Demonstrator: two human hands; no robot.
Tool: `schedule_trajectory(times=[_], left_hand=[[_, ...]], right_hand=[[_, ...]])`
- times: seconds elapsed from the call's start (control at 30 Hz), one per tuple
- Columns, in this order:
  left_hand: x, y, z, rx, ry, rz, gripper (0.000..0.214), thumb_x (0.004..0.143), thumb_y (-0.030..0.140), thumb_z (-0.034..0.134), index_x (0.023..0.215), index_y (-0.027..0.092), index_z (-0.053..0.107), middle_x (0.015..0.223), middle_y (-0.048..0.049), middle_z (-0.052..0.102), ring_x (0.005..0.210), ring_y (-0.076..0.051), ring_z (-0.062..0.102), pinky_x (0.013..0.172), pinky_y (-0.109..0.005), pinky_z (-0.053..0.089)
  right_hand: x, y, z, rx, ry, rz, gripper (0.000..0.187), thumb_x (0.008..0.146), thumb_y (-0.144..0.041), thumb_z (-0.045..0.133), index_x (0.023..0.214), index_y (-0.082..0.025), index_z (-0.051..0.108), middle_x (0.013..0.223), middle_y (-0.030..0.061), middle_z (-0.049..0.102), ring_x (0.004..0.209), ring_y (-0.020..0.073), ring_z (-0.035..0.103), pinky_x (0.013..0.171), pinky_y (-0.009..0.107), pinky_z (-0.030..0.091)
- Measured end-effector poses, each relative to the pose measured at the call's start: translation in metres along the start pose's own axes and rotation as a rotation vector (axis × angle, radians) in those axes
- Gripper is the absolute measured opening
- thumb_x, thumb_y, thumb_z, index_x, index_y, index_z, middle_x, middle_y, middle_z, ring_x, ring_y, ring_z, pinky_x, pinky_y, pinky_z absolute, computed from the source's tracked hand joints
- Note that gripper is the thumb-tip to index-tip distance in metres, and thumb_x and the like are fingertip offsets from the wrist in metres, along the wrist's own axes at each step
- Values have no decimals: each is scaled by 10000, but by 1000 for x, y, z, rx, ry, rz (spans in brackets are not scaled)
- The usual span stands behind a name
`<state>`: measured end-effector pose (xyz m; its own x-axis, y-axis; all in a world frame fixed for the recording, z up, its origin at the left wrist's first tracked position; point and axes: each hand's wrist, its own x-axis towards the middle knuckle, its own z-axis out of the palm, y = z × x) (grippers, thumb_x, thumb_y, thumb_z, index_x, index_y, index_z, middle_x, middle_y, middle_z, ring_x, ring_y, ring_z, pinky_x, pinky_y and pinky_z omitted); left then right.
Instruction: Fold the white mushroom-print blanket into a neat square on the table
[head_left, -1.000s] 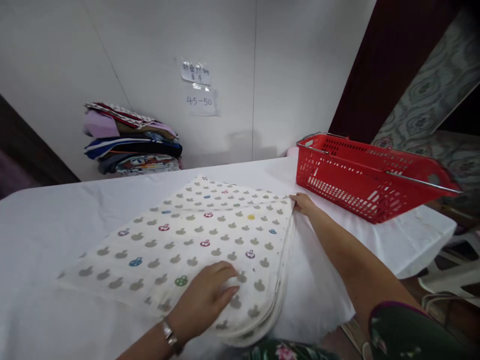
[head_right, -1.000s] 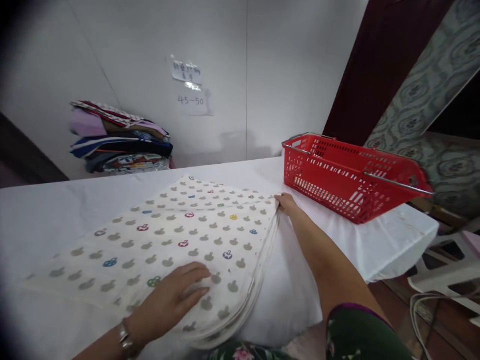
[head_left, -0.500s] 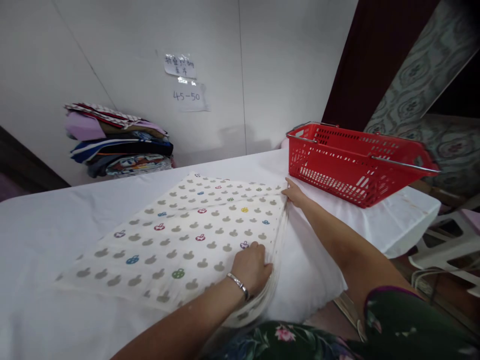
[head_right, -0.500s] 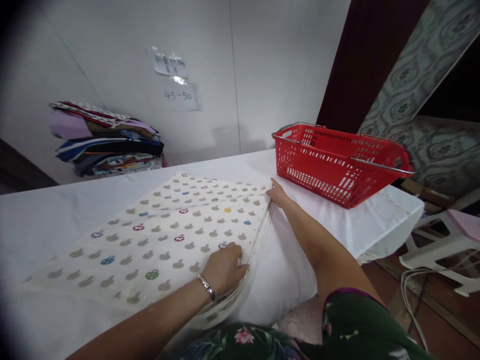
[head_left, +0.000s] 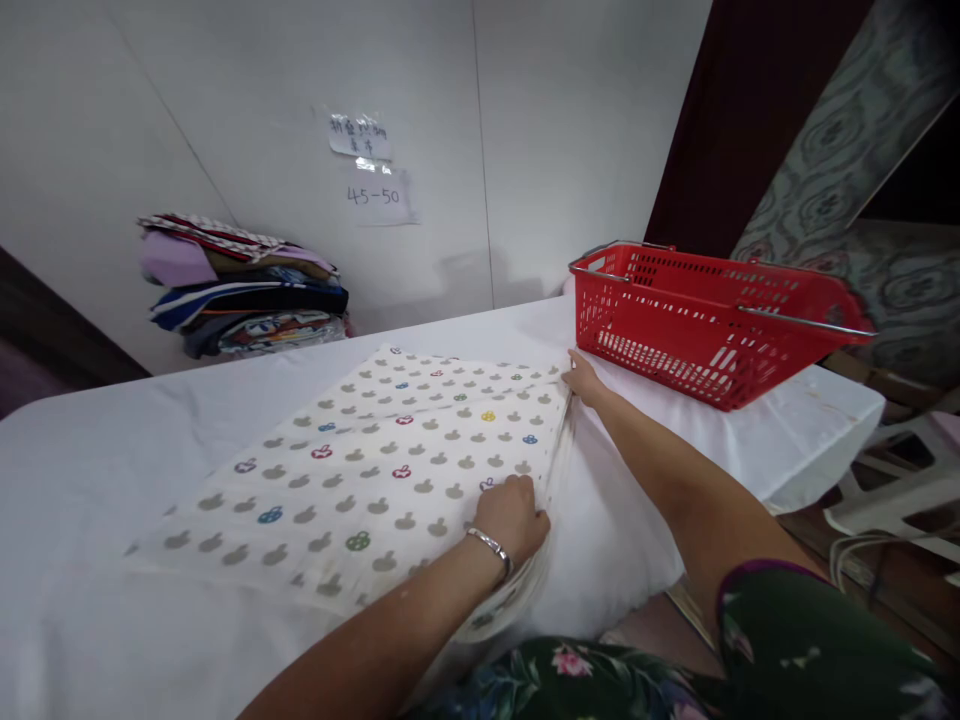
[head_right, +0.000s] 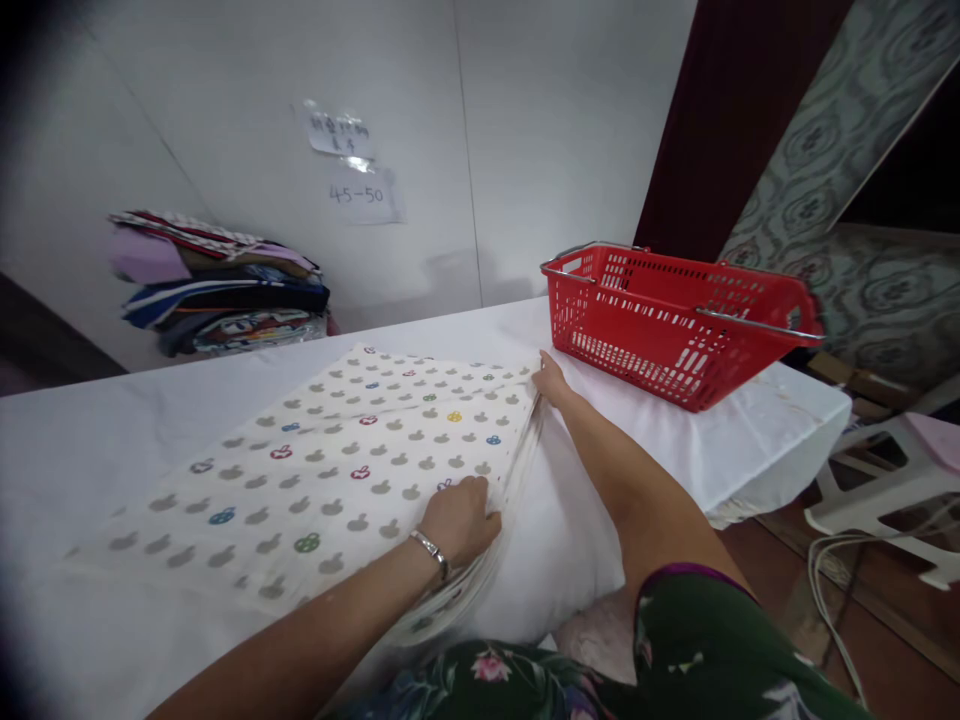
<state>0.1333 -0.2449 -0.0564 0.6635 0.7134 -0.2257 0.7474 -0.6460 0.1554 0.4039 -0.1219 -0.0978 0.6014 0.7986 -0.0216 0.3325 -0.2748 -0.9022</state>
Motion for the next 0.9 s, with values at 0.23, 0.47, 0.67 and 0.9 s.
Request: schedule_trajectory(times=[0.23, 0.47, 0.67, 0.9], left_hand=[[3, 4, -4, 17, -19, 8, 304, 724, 195, 454, 990, 120, 580, 952, -146, 634, 908, -249, 612, 770, -350, 462], [7, 4, -12, -84, -63, 148, 209, 678, 223, 460, 788, 180, 632, 847, -86, 677, 832, -233, 629, 684, -311, 473], [5, 10, 2, -37, 5, 162, 260, 680, 209, 447, 861, 168, 629, 859, -98, 680, 827, -256, 637, 695, -346, 479], [4, 6, 2, -48, -27, 228, 244, 698, 226, 456, 871, 175, 620, 877, -96, 673, 830, -248, 632, 698, -345, 475]], right_hand=[[-7, 6, -1, 115, -14, 80, 711, 733, -131, 493, 1398, -182, 246, 1077, 104, 598, 753, 162, 610, 548, 244, 501], [3, 6, -4, 57, 32, 14, 673, 718, -138, 536, 1361, -197, 344, 1003, 76, 617, 717, 155, 601, 588, 250, 501], [12, 15, -3, -50, 61, -2, 613, 726, -153, 548, 1323, -156, 408, 997, 88, 619, 712, 150, 598, 600, 240, 495], [17, 17, -7, -143, 72, -30, 514, 733, -129, 516, 1244, -171, 500, 1023, 72, 623, 771, 148, 602, 632, 229, 495]])
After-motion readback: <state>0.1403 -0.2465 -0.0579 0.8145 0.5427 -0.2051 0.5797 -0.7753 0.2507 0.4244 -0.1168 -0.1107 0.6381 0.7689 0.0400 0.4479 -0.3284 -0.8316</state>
